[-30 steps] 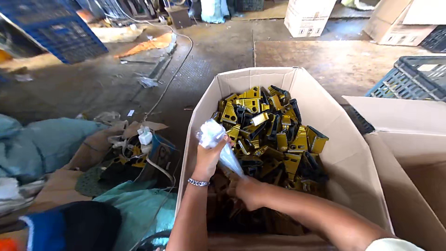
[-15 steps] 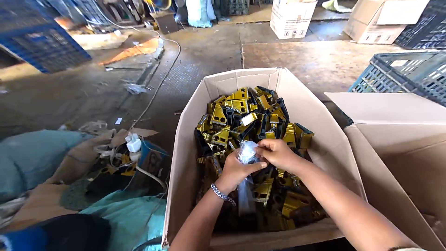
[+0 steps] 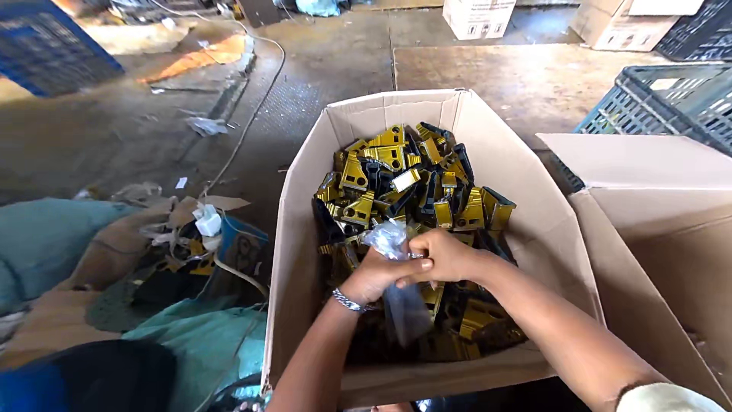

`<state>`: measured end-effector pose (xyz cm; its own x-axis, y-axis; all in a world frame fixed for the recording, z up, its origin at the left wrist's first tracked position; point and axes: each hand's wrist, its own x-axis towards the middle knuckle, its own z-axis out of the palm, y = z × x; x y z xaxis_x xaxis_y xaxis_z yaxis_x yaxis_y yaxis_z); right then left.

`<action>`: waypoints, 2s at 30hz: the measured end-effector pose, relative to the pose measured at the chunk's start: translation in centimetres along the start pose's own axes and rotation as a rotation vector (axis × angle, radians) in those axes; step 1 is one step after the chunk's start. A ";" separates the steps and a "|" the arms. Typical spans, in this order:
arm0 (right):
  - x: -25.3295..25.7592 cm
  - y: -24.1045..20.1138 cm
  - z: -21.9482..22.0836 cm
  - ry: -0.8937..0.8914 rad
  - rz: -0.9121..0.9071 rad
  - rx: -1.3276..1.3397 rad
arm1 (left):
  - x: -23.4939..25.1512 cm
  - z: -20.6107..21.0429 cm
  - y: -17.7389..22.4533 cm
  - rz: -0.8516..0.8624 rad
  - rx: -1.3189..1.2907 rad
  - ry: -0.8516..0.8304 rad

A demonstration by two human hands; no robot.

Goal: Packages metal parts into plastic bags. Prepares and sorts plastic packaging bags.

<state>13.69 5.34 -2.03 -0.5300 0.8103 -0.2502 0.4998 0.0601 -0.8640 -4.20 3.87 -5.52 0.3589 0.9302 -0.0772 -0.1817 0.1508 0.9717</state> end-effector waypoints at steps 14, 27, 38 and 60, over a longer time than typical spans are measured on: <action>3.6 2.4 3.5 0.062 0.239 0.114 | 1.0 -5.3 0.0 -0.135 0.468 0.436; 9.1 1.1 5.0 0.186 0.117 -0.107 | 1.2 -6.9 -0.4 -0.163 0.438 0.438; 4.1 5.4 6.9 -0.276 -0.371 -0.789 | 1.3 -7.9 -0.2 0.207 0.454 0.720; -3.3 4.0 -1.3 0.216 0.018 -0.144 | 1.3 -3.5 -0.9 0.207 0.455 0.503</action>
<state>18.32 3.64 -4.11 -0.3697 0.9166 -0.1525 0.6086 0.1148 -0.7851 -6.73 6.12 -7.26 -0.1280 0.9829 0.1324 0.2394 -0.0989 0.9659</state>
